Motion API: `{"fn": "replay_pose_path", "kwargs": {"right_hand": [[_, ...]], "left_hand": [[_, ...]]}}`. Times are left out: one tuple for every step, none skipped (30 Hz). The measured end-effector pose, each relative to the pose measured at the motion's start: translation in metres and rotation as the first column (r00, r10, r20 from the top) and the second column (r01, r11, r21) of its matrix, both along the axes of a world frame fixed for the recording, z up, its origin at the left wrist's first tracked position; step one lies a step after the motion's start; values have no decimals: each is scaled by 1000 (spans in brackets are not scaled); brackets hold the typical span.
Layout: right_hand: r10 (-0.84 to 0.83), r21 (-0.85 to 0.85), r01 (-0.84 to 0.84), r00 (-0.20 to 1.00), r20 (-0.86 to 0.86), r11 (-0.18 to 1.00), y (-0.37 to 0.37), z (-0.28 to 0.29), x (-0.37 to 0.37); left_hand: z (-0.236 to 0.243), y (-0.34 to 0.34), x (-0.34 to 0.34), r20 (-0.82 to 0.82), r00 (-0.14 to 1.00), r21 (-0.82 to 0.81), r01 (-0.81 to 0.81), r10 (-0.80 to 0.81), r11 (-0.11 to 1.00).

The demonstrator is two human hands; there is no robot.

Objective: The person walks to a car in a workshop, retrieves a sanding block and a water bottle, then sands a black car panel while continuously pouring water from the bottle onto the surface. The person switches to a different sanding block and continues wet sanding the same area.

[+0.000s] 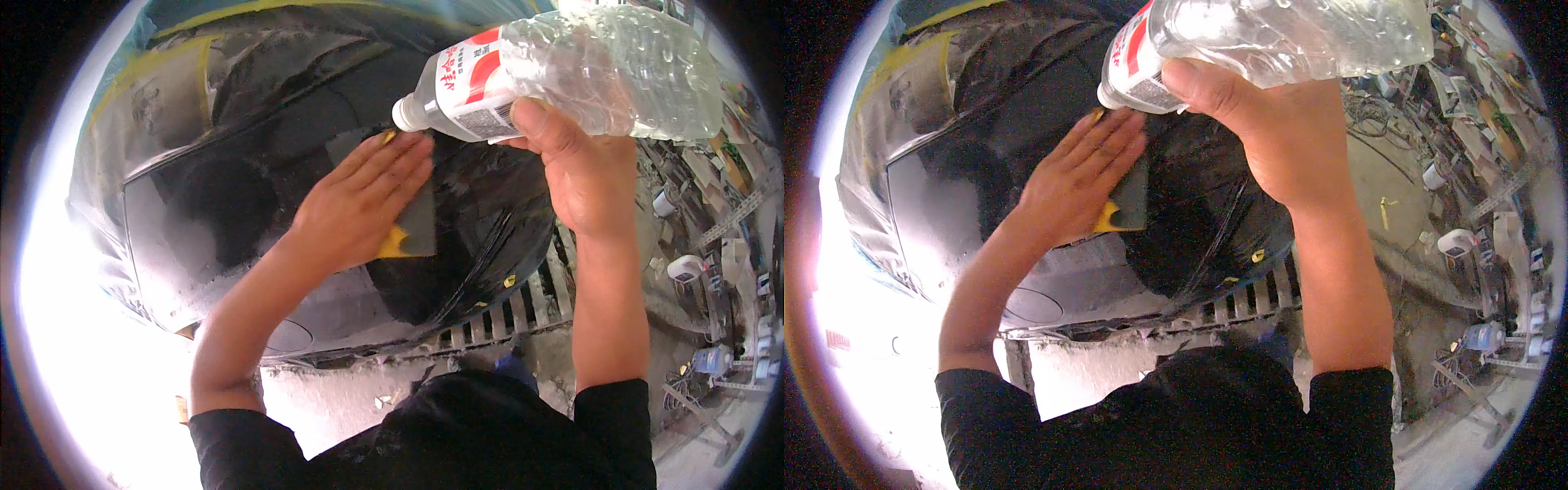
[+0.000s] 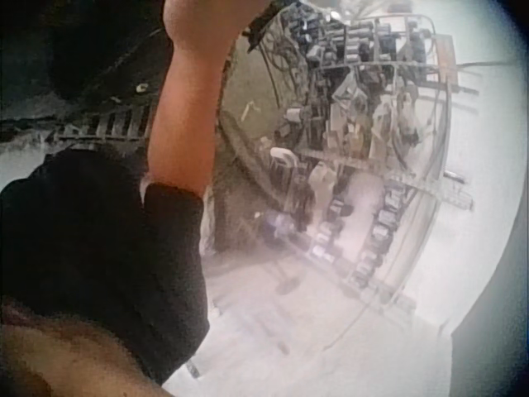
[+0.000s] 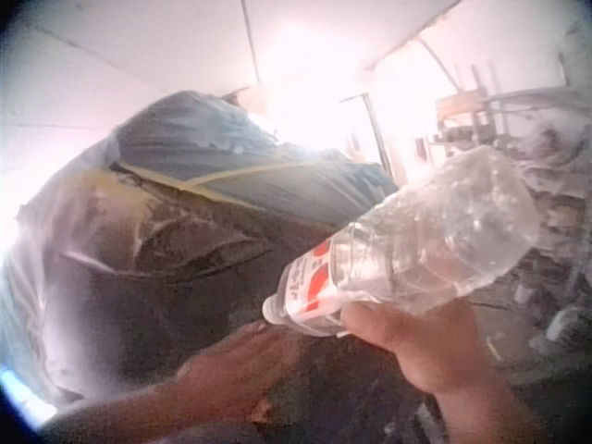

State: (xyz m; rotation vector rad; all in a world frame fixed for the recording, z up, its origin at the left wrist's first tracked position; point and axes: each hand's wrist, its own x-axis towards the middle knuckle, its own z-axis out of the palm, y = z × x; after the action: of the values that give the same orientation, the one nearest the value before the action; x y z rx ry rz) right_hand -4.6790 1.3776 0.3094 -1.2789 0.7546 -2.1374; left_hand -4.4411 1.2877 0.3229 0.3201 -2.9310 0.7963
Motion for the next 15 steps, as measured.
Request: {"fn": "replay_pose_path", "kwargs": {"right_hand": [[-22, -7, 22, 1000, -9, 1000, 1, 0, 2], [-11, -9, 11, 1000, 2, 1000, 3, 0, 1], [-1, -15, 2, 1000, 15, 1000, 3, 0, 0], [8, -21, -7, 1000, 28, 1000, 3, -1, -1], [9, -30, -9, 1000, 21, 1000, 2, 1, 0], [11, -39, -10, 1000, 14, 999, 2, 2, 2], [13, -48, -12, 1000, 7, 999, 1, 4, 4], [32, -27, -31, 999, 13, 999, -4, 1, 4], [46, 2, -46, 999, 23, 999, -8, -3, 0], [61, 29, -62, 998, 34, 998, -11, -6, 0], [50, 18, -50, 999, 18, 999, -10, -6, -2], [39, 6, -39, 999, 3, 999, -9, -5, -3], [29, -6, -29, 1000, -12, 1000, -7, -3, -3], [24, -17, -24, 1000, -19, 1000, -4, -3, -4], [21, -34, -21, 1000, -19, 999, -2, -3, -3]], "left_hand": [[1, 3, 11, 12, 1000, -3, -5, 5, 1000], [0, 4, 25, 32, 999, -19, -24, 25, 1000], [-4, 4, 41, 53, 998, -39, -43, 45, 998], [-6, 3, 50, 74, 995, -60, -60, 65, 996], [-4, 2, 49, 61, 997, -46, -53, 56, 998], [-3, 2, 45, 48, 998, -31, -46, 48, 998], [-2, 2, 39, 34, 999, -17, -39, 40, 999], [-4, 1, 29, 13, 999, -20, -33, 33, 999], [-3, -1, 11, -6, 1000, -16, -21, 21, 1000], [-2, -1, 3, -25, 1000, -12, -12, 12, 1000], [0, -1, 3, -13, 1000, 0, -8, 7, 1000], [2, -1, 10, 0, 1000, 11, -4, 4, 1000], [3, -2, 19, 12, 1000, 23, -1, 1, 1000], [-1, -5, 36, 22, 1000, -1, -7, 7, 1000], [-2, -4, 48, 52, 998, -29, -29, 30, 999]]}}
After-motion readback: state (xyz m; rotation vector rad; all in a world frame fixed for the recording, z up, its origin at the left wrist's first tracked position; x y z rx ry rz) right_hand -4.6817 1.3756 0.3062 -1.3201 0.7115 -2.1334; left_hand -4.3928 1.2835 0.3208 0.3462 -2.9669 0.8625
